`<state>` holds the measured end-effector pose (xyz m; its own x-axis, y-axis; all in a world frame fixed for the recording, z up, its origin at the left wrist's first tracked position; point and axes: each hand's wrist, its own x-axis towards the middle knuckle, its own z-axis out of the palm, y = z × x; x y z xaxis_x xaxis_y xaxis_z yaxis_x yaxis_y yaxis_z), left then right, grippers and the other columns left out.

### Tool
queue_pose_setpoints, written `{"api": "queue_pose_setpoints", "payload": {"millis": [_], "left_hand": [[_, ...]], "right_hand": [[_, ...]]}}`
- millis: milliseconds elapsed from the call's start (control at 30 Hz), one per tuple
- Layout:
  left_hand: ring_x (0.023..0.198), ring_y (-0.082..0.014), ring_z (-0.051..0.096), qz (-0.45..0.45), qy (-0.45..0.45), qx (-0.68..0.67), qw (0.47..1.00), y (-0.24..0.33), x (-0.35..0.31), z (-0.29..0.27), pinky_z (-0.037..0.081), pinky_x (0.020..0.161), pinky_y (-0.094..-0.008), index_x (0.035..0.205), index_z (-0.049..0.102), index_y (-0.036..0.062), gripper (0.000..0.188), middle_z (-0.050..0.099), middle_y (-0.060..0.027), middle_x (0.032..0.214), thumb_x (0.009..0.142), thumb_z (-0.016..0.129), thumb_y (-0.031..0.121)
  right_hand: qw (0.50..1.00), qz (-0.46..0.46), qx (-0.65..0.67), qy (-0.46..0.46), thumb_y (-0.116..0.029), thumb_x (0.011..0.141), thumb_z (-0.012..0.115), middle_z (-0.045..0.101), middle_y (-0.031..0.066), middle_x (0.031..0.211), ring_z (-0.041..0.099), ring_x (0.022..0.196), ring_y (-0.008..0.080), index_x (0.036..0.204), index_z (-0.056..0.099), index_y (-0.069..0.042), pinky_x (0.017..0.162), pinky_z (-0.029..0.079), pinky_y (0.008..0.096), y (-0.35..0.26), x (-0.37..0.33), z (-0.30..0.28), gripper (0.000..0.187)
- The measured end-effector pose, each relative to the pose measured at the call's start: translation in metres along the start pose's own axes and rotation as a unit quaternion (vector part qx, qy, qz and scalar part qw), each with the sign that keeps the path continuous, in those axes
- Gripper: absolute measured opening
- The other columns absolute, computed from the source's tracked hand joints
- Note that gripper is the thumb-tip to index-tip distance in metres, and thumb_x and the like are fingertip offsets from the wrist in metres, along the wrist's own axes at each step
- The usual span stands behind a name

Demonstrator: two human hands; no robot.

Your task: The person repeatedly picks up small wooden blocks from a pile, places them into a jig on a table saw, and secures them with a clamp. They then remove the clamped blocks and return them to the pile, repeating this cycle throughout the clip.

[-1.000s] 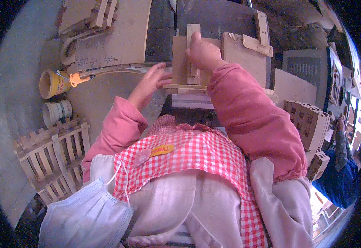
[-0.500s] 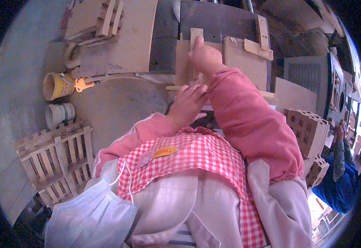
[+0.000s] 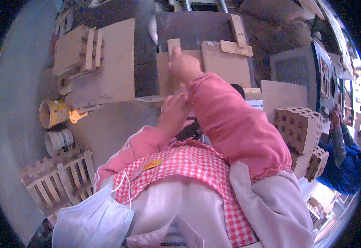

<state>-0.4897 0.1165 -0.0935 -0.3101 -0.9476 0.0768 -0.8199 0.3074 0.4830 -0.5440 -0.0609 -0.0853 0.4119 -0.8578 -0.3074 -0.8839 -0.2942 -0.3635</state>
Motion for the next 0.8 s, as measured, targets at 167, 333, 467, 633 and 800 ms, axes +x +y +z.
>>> {"api": "queue_pose_setpoints", "payload": {"millis": [167, 333, 467, 633, 800], "left_hand": [[0.122, -0.0294, 0.045, -0.013, 0.015, -0.049, 0.999, 0.012, -0.010, -0.003, 0.033, 0.102, -0.0473, 0.123, 0.054, 0.0071, 0.061, 0.047, -0.0132, 0.130, 0.070, 0.076, 0.025], [0.105, -0.0300, 0.057, -0.156, 0.192, -0.187, 0.951, -0.026, -0.011, -0.017, 0.044, 0.092, -0.0413, 0.112, 0.059, 0.0022, 0.035, 0.060, -0.0143, 0.111, 0.082, 0.066, 0.018], [0.095, -0.0235, 0.063, -0.374, 0.171, -0.329, 0.850, -0.084, 0.016, -0.034, 0.049, 0.081, -0.0335, 0.113, 0.057, -0.0027, 0.030, 0.064, -0.0150, 0.108, 0.095, 0.049, 0.020], [0.087, -0.0181, 0.064, -0.418, 0.081, -0.389, 0.817, -0.098, 0.033, -0.039, 0.050, 0.076, -0.0311, 0.117, 0.054, -0.0052, 0.033, 0.068, -0.0141, 0.101, 0.097, 0.045, 0.020], [0.090, -0.0189, 0.064, -0.408, 0.072, -0.423, 0.806, -0.097, 0.031, -0.042, 0.050, 0.081, -0.0308, 0.118, 0.053, -0.0052, 0.032, 0.066, -0.0152, 0.104, 0.097, 0.044, 0.018]], "right_hand": [[0.999, 0.020, 0.034, -0.018, -0.023, 0.087, 0.047, 0.066, 0.0264, 0.083, 0.065, 0.079, 0.0436, 0.106, 0.042, -0.002, 0.072, 0.050, 0.0527, -0.003, -0.016, -0.002, 0.029], [0.998, 0.023, 0.059, -0.009, -0.022, 0.087, 0.048, 0.066, 0.0250, 0.080, 0.066, 0.078, 0.0420, 0.105, 0.044, -0.002, 0.071, 0.050, 0.0523, -0.004, -0.037, 0.004, 0.027], [0.998, 0.026, 0.057, -0.003, -0.021, 0.086, 0.051, 0.067, 0.0231, 0.077, 0.067, 0.073, 0.0400, 0.104, 0.046, -0.003, 0.067, 0.051, 0.0510, -0.003, -0.050, 0.009, 0.026], [0.997, 0.021, 0.071, 0.003, -0.020, 0.085, 0.052, 0.067, 0.0225, 0.075, 0.067, 0.072, 0.0389, 0.103, 0.047, -0.002, 0.065, 0.051, 0.0505, -0.003, -0.059, 0.013, 0.026], [0.998, 0.008, 0.064, 0.002, -0.020, 0.085, 0.052, 0.067, 0.0220, 0.076, 0.067, 0.072, 0.0383, 0.103, 0.047, -0.003, 0.066, 0.051, 0.0494, -0.002, -0.061, 0.011, 0.025]]}}
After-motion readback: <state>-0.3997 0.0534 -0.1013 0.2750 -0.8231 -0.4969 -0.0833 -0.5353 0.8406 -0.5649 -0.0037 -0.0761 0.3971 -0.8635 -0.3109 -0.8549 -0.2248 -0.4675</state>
